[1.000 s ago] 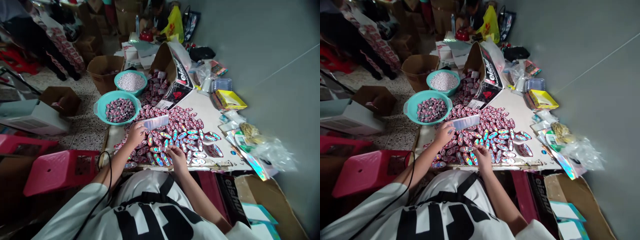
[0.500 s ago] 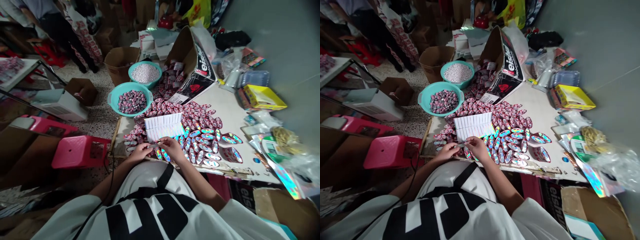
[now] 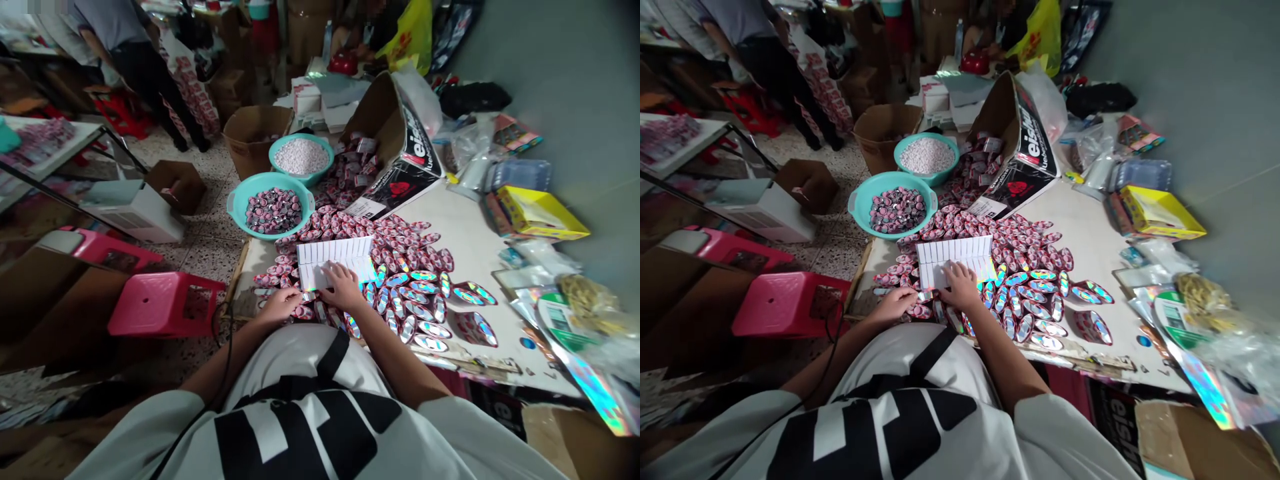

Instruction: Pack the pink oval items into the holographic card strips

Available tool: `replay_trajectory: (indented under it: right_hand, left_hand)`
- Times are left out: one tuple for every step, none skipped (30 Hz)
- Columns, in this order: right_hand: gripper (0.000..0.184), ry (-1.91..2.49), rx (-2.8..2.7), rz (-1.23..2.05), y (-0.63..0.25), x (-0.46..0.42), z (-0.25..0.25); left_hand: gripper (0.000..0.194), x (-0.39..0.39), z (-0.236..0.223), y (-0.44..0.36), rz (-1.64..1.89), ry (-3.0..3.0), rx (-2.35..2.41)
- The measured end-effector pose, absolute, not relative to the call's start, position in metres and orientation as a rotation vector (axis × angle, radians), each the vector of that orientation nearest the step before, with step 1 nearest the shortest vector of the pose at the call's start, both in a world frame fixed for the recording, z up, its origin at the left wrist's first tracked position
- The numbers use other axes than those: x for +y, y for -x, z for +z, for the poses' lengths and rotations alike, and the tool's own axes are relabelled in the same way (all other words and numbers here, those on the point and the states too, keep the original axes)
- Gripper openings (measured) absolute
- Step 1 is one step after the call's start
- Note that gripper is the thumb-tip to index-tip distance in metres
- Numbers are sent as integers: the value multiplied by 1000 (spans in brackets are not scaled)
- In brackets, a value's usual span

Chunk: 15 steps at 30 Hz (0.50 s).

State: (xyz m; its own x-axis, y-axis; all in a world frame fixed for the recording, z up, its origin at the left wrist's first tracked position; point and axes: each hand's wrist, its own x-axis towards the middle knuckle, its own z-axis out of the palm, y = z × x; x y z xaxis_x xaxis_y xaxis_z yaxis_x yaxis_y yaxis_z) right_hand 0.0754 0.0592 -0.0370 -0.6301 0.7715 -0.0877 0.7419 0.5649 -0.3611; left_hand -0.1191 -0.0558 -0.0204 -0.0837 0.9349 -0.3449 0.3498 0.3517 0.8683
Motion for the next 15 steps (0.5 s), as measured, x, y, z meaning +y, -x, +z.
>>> replay_trajectory:
  right_hand:
    - [59, 1341, -2732, 557, -76, 65, -40]
    - [57, 1372, -2736, 546, -77, 70, -43]
    - [54, 1400, -2728, 531, -78, 74, -45]
    - [50, 1425, -2714, 514, -79, 76, -47]
    - [47, 1456, -2691, 496, -80, 77, -48]
    - [45, 1497, -2660, 478, -82, 78, -48]
    - [44, 1539, -2629, 461, -84, 78, -48]
    - [44, 1583, -2596, 446, -88, 78, -48]
    - [45, 1632, -2559, 434, -92, 78, -48]
    - [46, 1688, -2513, 421, -98, 79, -48]
    - [46, 1749, -2462, 410, -104, 81, -48]
    - [46, 1816, -2407, 403, -112, 83, -47]
    - [46, 1891, -2348, 395, -119, 86, -47]
    - [46, 1976, -2278, 377, -127, 88, -45]
    - [46, 2060, -2198, 350, -134, 90, -43]
  left_hand:
    - [34, -55, -19, 118, 746, -1180, 1610]
    - [34, -55, -18, 118, 741, -1187, 1584]
    - [33, -55, -19, 117, 732, -1195, 1561]
    - [33, -55, -20, 117, 727, -1204, 1544]
    - [32, -55, -21, 117, 728, -1213, 1534]
    - [32, -55, -22, 117, 730, -1220, 1530]
    - [32, -55, -23, 117, 731, -1225, 1532]
    - [32, -55, -24, 117, 731, -1227, 1538]
    - [31, -55, -23, 118, 732, -1227, 1545]
    - [31, -54, -23, 118, 729, -1229, 1553]
    - [30, -54, -22, 119, 724, -1233, 1561]
    - [30, -54, -21, 119, 719, -1234, 1572]
    - [31, -54, -20, 119, 715, -1234, 1582]
    - [31, -54, -20, 119, 713, -1232, 1589]
    - [31, -54, -20, 119, 712, -1225, 1593]
